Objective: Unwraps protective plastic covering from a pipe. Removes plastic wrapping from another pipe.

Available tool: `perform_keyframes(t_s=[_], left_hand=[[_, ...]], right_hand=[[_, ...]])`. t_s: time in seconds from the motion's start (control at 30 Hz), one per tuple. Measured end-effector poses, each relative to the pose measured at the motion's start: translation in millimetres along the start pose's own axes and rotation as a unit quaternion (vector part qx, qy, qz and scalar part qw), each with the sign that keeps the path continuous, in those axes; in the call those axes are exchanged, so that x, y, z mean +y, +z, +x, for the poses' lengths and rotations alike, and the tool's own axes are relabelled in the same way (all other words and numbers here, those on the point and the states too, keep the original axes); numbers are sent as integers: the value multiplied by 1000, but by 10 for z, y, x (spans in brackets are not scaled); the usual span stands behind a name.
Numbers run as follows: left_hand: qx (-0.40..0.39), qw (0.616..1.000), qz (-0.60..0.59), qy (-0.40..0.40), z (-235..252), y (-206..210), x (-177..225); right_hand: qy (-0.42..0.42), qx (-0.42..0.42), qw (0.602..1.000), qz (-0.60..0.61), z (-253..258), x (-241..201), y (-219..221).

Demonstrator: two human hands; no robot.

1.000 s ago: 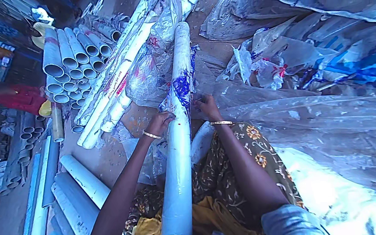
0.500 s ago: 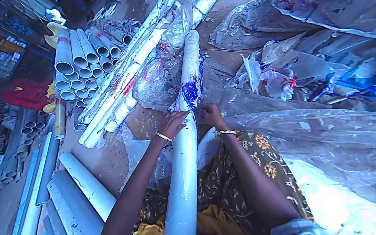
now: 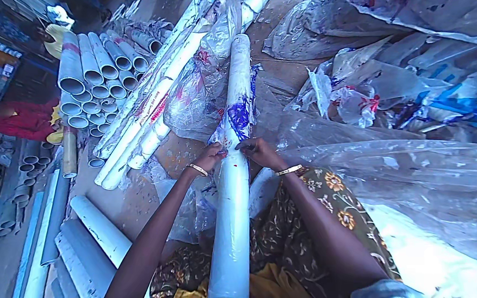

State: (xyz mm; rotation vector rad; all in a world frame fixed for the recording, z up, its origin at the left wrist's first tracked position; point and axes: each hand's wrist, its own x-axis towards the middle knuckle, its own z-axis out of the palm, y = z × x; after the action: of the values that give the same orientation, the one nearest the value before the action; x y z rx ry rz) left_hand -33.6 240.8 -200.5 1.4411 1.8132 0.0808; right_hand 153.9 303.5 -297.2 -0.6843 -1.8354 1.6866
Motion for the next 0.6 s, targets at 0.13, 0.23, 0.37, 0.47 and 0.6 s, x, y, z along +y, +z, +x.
perform_keyframes(t_s=[0.13,0.23,0.37,0.47,0.6], left_hand=[[53,995,-87,11,-29,81,-117],[82,989,-117,22,-52,127,-116],[162,984,-29,69,-61,238,-74],[243,960,109,83,-98,375,12],[345,934,56,73,-77,534,-90]], right_hand=[[-4,-41,989,-143,22,-88,177],[-6,-7,993,-119,10,-133,227],[16,48,996,70,51,-156,269],[-27,48,996,75,83,-145,260],[-69,67,995,-8,88,-95,271]])
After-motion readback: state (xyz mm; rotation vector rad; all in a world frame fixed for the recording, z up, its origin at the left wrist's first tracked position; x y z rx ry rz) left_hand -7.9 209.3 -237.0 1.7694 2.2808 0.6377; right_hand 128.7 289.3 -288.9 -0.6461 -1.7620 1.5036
